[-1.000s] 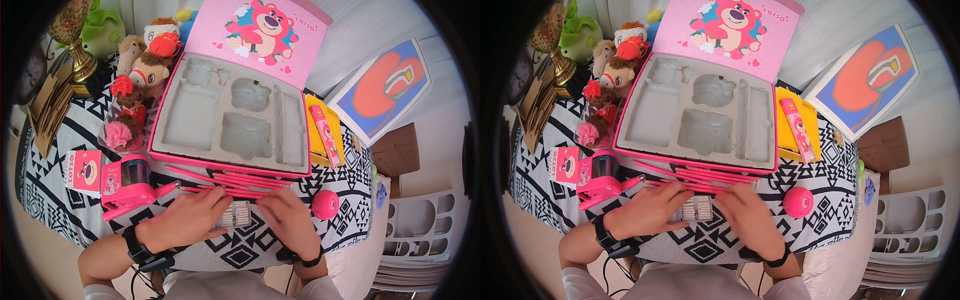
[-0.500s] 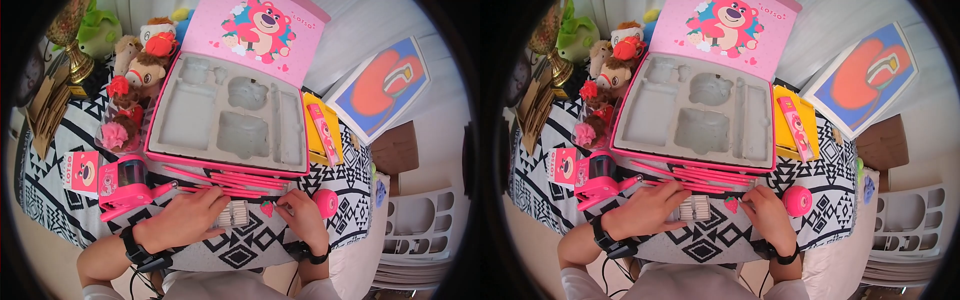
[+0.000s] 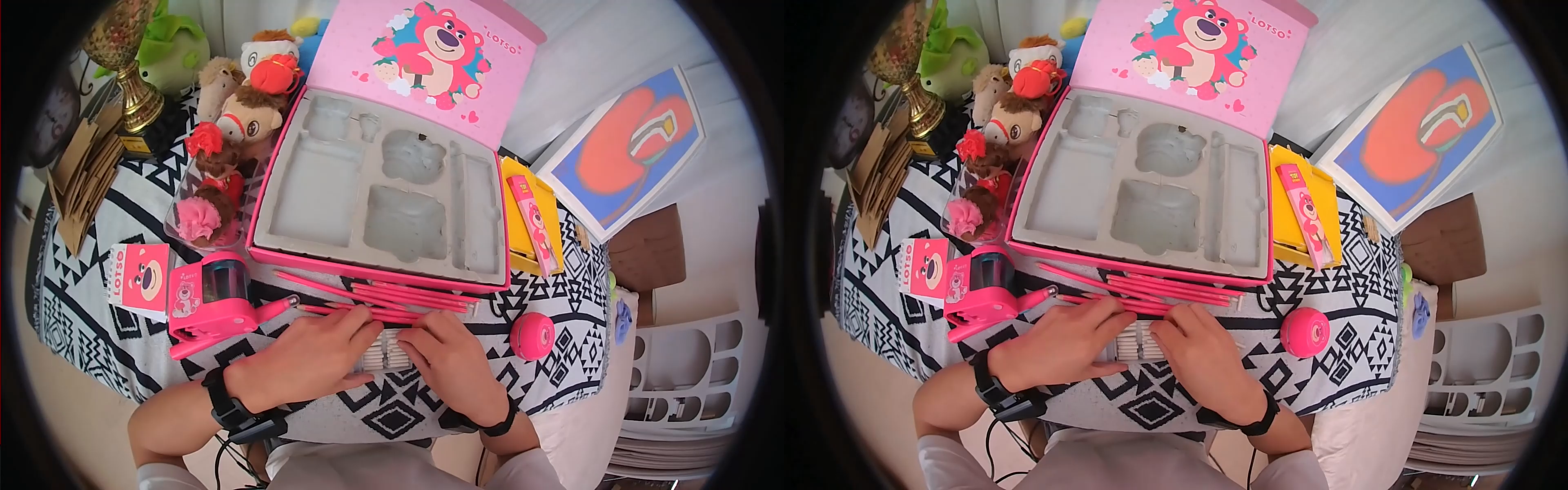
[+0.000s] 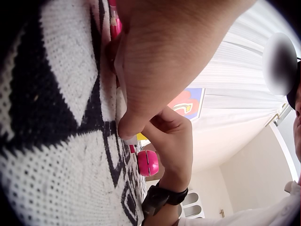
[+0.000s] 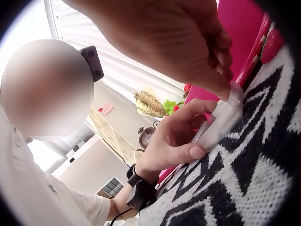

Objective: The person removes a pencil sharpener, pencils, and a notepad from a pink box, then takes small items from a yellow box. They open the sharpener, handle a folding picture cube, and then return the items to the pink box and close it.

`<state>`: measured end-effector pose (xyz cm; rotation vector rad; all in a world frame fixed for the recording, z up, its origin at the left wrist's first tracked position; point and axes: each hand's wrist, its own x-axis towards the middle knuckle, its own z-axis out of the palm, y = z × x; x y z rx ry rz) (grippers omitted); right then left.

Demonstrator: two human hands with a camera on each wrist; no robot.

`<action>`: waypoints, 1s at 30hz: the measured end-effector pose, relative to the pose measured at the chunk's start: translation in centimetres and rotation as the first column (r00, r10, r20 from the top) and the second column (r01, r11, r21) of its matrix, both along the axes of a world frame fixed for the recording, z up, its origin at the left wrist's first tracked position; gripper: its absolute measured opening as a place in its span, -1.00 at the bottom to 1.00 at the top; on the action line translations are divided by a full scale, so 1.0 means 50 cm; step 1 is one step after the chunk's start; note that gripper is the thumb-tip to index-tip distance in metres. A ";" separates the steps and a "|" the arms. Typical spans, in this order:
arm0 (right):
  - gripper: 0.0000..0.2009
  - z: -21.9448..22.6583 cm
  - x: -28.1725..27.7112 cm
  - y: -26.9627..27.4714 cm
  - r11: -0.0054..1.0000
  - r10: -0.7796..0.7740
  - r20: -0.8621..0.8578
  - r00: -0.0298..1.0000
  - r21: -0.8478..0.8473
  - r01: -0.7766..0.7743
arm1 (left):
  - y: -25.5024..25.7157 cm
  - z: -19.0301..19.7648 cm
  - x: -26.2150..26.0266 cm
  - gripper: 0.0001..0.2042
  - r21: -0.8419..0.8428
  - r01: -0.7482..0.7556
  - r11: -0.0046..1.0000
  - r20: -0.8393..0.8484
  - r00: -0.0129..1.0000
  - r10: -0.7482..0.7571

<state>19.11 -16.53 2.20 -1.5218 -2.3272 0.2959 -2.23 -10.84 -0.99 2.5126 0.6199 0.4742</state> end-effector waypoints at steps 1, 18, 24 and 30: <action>-0.84 0.000 0.001 0.000 1.000 0.002 0.003 1.000 -0.001 -0.002 | 0.000 0.000 0.000 -0.42 0.003 0.000 1.000 -0.009 1.000 0.000; -0.71 0.003 0.002 -0.002 0.994 0.100 0.108 0.989 -0.044 -0.096 | 0.001 0.000 0.003 -0.42 0.006 -0.005 1.000 0.002 1.000 0.005; -0.82 0.000 0.000 0.000 0.998 0.069 0.096 0.993 -0.008 -0.069 | 0.000 -0.002 0.002 -0.42 0.007 -0.007 1.000 0.003 1.000 0.007; -0.82 0.002 -0.001 0.000 0.999 0.037 -0.037 0.999 -0.030 -0.039 | 0.000 0.002 0.002 -0.42 0.000 -0.006 1.000 0.001 1.000 0.006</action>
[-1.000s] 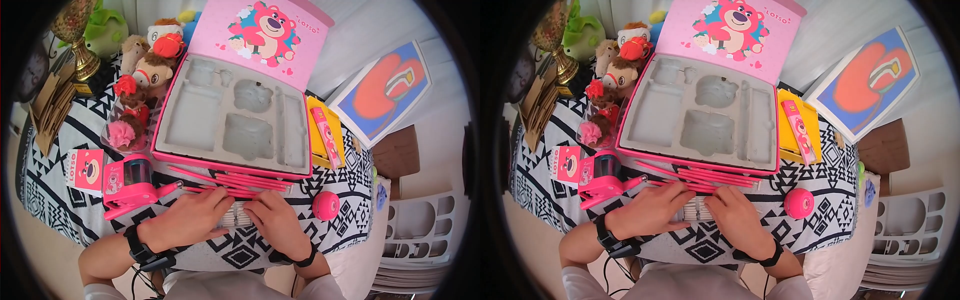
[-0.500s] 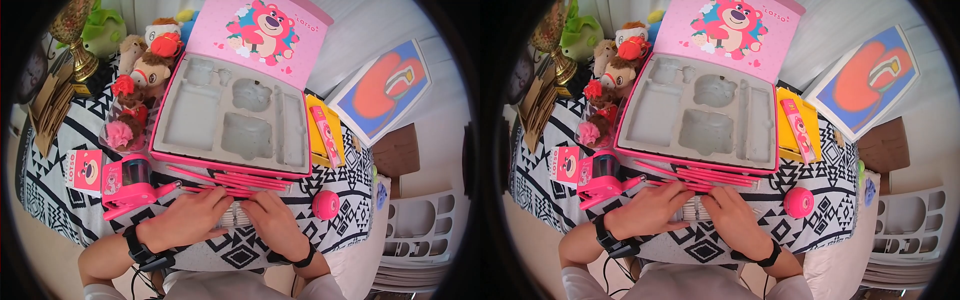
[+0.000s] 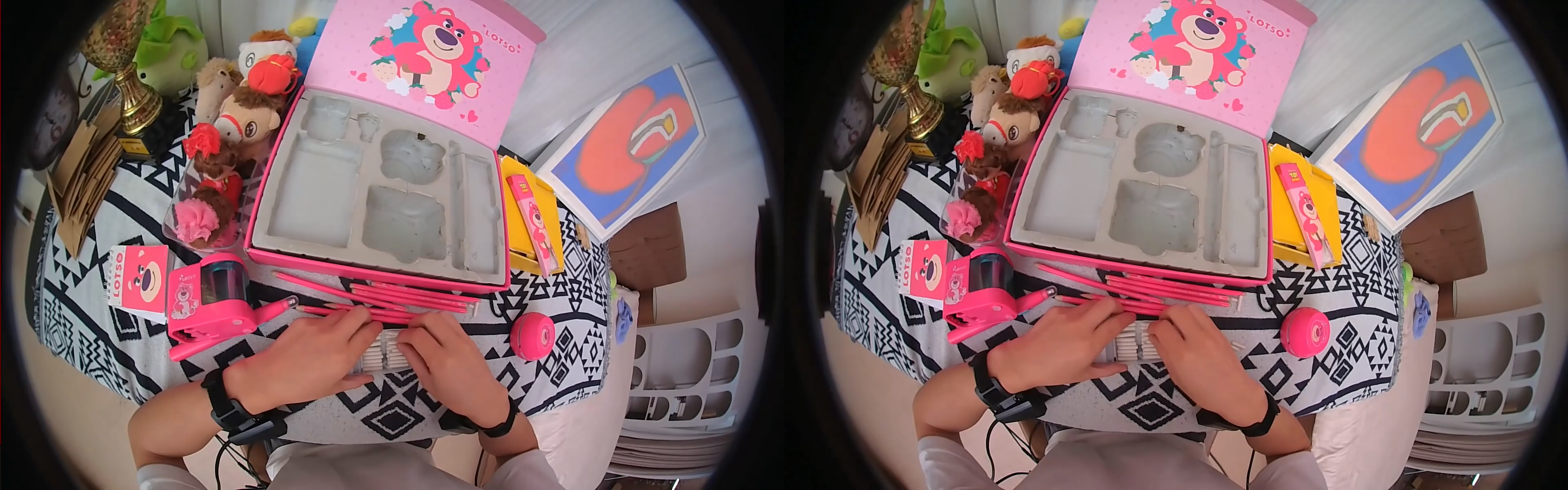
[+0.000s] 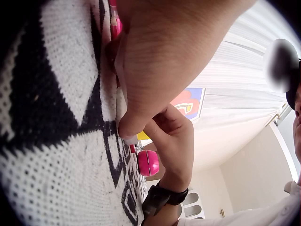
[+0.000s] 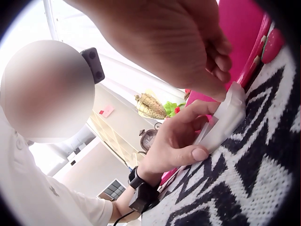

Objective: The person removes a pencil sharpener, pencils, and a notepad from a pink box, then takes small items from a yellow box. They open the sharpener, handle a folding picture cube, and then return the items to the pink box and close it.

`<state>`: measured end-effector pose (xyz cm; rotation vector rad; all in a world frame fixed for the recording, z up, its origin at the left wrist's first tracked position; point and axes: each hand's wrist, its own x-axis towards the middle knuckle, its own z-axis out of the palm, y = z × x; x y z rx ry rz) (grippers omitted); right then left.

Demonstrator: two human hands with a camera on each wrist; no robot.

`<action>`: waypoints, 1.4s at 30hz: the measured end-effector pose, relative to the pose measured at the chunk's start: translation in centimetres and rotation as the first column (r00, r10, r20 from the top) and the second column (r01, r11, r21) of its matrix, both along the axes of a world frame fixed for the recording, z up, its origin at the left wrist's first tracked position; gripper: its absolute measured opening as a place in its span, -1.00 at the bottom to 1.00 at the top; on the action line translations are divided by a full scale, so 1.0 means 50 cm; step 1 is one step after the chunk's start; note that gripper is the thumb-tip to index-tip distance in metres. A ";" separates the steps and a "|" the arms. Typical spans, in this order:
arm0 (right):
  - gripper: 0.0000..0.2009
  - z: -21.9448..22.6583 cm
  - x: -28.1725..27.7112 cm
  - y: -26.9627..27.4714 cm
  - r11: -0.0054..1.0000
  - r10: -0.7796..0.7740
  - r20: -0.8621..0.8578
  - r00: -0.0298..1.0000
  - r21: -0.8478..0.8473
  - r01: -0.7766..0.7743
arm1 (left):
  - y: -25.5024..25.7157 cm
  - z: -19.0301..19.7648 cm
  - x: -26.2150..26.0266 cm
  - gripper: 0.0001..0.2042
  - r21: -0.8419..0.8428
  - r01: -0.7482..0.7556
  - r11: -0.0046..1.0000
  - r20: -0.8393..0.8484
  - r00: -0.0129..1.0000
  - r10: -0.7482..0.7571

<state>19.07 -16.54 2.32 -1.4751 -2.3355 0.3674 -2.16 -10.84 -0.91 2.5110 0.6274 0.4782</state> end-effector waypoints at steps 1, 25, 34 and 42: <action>-0.82 0.001 0.000 0.001 1.000 0.000 0.000 1.000 0.000 0.000 | 0.000 0.000 0.000 -0.43 0.001 0.001 1.000 0.003 1.000 -0.001; -0.80 0.054 0.141 -0.086 0.917 -0.321 0.125 0.939 -0.208 0.341 | 0.001 -0.002 0.000 -0.43 0.008 0.005 1.000 -0.003 1.000 -0.005; -0.86 0.010 0.163 -0.079 0.923 -0.350 0.085 0.933 -0.140 0.359 | 0.001 0.004 0.000 -0.43 0.015 0.013 1.000 0.019 1.000 -0.013; -0.89 0.015 0.138 -0.066 0.955 -0.288 0.292 0.912 0.017 0.296 | 0.000 0.002 -0.002 -0.43 0.021 0.010 1.000 0.017 1.000 -0.010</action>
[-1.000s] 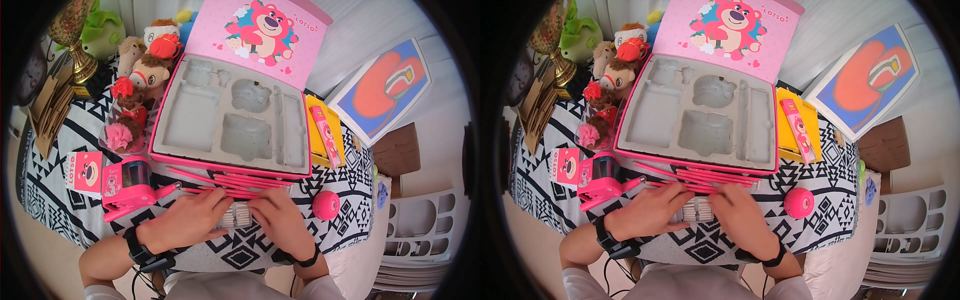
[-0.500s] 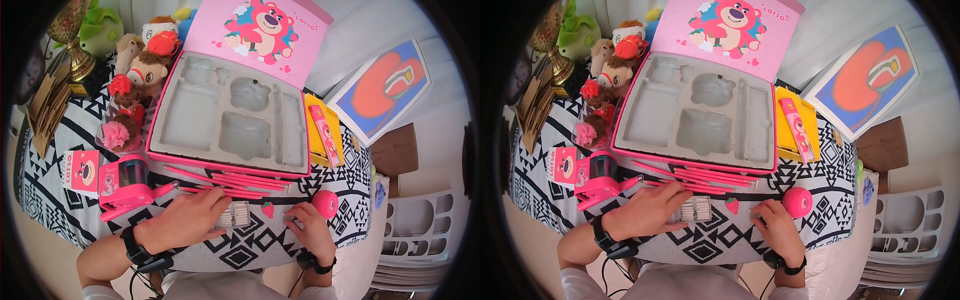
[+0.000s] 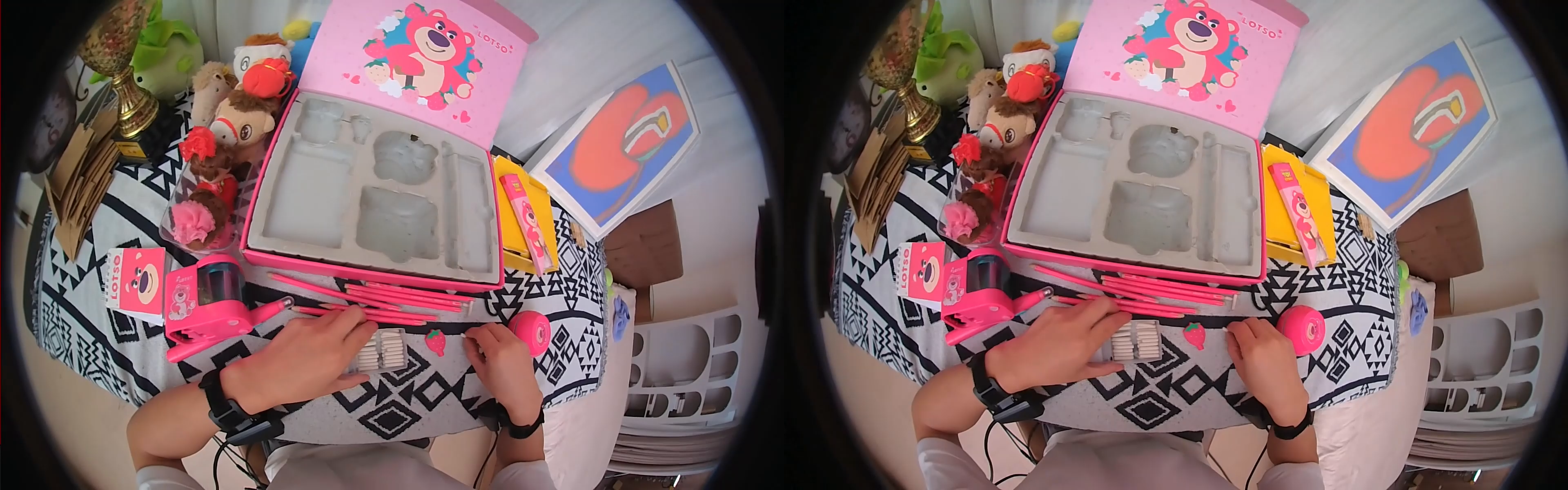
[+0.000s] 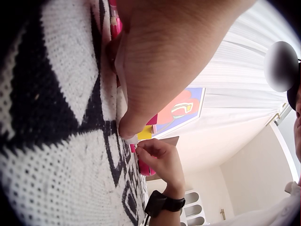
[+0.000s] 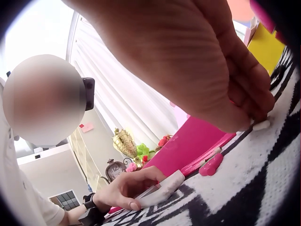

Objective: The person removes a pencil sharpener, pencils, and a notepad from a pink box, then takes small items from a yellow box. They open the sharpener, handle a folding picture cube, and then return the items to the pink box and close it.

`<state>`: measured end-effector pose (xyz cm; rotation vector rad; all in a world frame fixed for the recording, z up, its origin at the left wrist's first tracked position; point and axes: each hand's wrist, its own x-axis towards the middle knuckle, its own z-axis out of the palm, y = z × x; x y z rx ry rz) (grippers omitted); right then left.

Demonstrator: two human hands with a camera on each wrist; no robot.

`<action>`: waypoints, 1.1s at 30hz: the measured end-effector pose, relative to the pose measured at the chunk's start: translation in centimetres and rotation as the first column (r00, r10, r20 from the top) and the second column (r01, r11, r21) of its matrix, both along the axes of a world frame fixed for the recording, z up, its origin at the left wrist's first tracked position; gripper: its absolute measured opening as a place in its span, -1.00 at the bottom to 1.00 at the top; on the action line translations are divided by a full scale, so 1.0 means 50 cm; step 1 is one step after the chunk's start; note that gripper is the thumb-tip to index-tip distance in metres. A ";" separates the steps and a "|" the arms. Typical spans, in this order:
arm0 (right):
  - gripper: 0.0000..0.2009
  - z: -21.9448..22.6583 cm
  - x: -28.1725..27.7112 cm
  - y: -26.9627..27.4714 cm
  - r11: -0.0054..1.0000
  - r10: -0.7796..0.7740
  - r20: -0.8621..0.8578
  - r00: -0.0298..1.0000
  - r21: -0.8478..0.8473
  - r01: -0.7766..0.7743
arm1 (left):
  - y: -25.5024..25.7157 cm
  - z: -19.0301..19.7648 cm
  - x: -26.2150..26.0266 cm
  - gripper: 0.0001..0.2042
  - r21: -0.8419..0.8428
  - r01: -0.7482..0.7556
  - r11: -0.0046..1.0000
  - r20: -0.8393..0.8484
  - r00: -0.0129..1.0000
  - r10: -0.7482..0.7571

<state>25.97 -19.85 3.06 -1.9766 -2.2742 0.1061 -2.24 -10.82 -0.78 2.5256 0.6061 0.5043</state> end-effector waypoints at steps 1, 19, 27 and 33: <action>-0.89 0.000 -0.002 0.002 1.000 -0.025 -0.007 1.000 -0.013 0.025 | 0.000 -0.003 0.000 -0.42 0.009 -0.004 1.000 0.000 1.000 0.004; -0.84 -0.017 -0.134 0.071 0.948 0.317 -0.220 0.922 0.102 -0.302 | 0.000 -0.005 -0.001 -0.44 -0.012 0.011 1.000 0.018 1.000 -0.011; -0.83 -0.017 -0.126 0.067 0.938 0.346 -0.178 0.921 0.093 -0.334 | 0.000 -0.005 0.002 -0.43 -0.014 0.010 1.000 0.010 1.000 -0.010; -0.82 -0.012 -0.126 0.065 0.941 0.338 -0.129 0.932 0.076 -0.331 | 0.000 -0.001 0.002 -0.42 -0.011 0.006 1.000 0.003 1.000 -0.006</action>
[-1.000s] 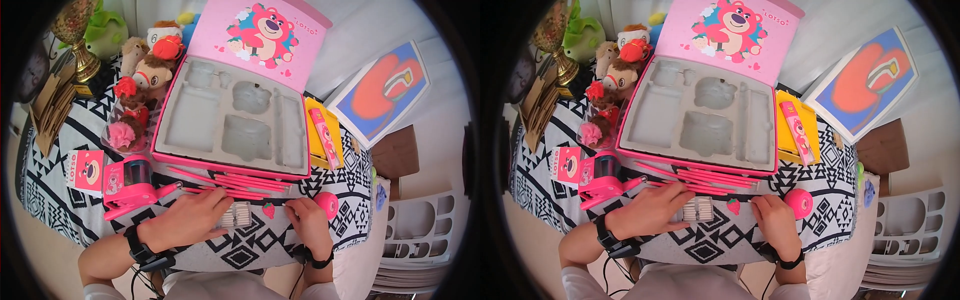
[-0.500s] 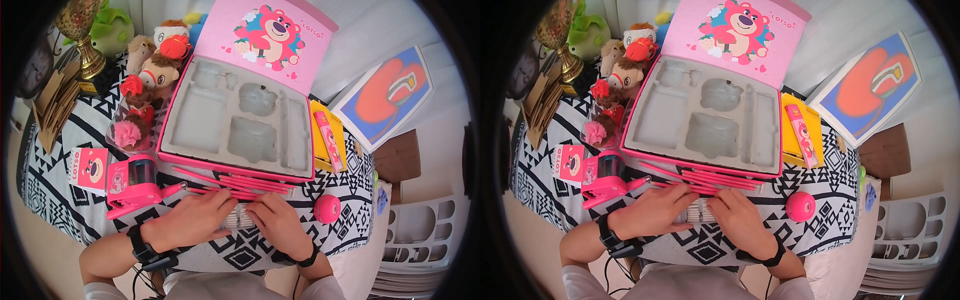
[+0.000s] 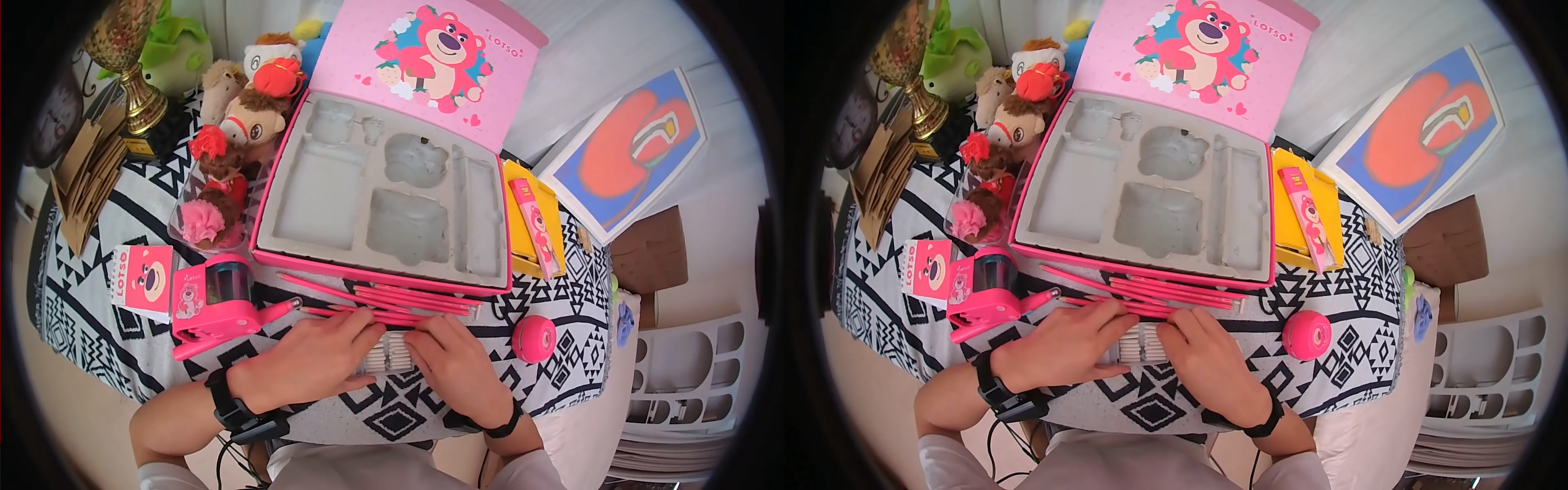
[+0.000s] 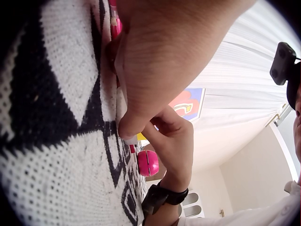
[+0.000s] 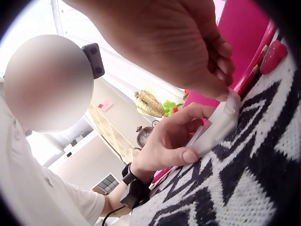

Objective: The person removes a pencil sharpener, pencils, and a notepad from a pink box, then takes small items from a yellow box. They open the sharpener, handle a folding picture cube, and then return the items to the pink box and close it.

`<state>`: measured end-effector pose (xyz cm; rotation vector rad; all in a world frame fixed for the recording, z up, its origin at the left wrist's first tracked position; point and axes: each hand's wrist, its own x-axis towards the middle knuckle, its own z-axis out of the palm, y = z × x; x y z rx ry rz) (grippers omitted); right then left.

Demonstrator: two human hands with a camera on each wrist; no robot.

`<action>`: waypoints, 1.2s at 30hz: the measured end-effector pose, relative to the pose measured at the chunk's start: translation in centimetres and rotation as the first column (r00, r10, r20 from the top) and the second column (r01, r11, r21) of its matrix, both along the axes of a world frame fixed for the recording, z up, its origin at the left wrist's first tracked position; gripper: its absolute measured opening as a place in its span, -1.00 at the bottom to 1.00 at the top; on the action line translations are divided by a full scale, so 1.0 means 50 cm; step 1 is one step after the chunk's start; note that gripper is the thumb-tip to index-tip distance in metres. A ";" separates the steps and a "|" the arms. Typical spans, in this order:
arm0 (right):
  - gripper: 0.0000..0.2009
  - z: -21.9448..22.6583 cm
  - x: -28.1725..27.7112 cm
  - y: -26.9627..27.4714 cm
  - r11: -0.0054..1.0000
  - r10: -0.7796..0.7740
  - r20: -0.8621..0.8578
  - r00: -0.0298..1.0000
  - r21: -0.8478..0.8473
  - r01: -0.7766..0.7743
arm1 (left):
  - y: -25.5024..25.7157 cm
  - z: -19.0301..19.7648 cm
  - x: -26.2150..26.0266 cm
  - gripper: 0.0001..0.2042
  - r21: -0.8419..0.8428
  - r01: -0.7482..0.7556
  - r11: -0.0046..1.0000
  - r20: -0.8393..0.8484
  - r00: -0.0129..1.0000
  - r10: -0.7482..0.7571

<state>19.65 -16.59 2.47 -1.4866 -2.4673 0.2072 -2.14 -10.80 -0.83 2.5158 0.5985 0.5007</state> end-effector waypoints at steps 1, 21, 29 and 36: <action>-0.82 0.005 0.001 -0.002 1.000 -0.001 0.000 1.000 0.001 0.001 | 0.000 0.000 0.000 -0.42 0.003 -0.001 1.000 -0.001 1.000 0.001; -0.84 -0.001 0.133 -0.095 0.801 -0.577 -0.090 0.812 -0.257 0.541 | 0.000 0.006 -0.002 -0.44 -0.002 0.002 1.000 -0.009 1.000 -0.002; -0.84 0.029 0.064 -0.061 0.877 -0.450 -0.205 0.869 -0.285 0.387 | 0.000 -0.009 -0.003 -0.42 0.038 -0.010 0.999 -0.002 1.000 0.010; -0.80 0.003 -0.033 -0.028 0.984 0.078 -0.198 0.977 -0.140 -0.107 | -0.001 -0.007 -0.001 -0.42 0.004 -0.007 1.000 0.004 1.000 0.007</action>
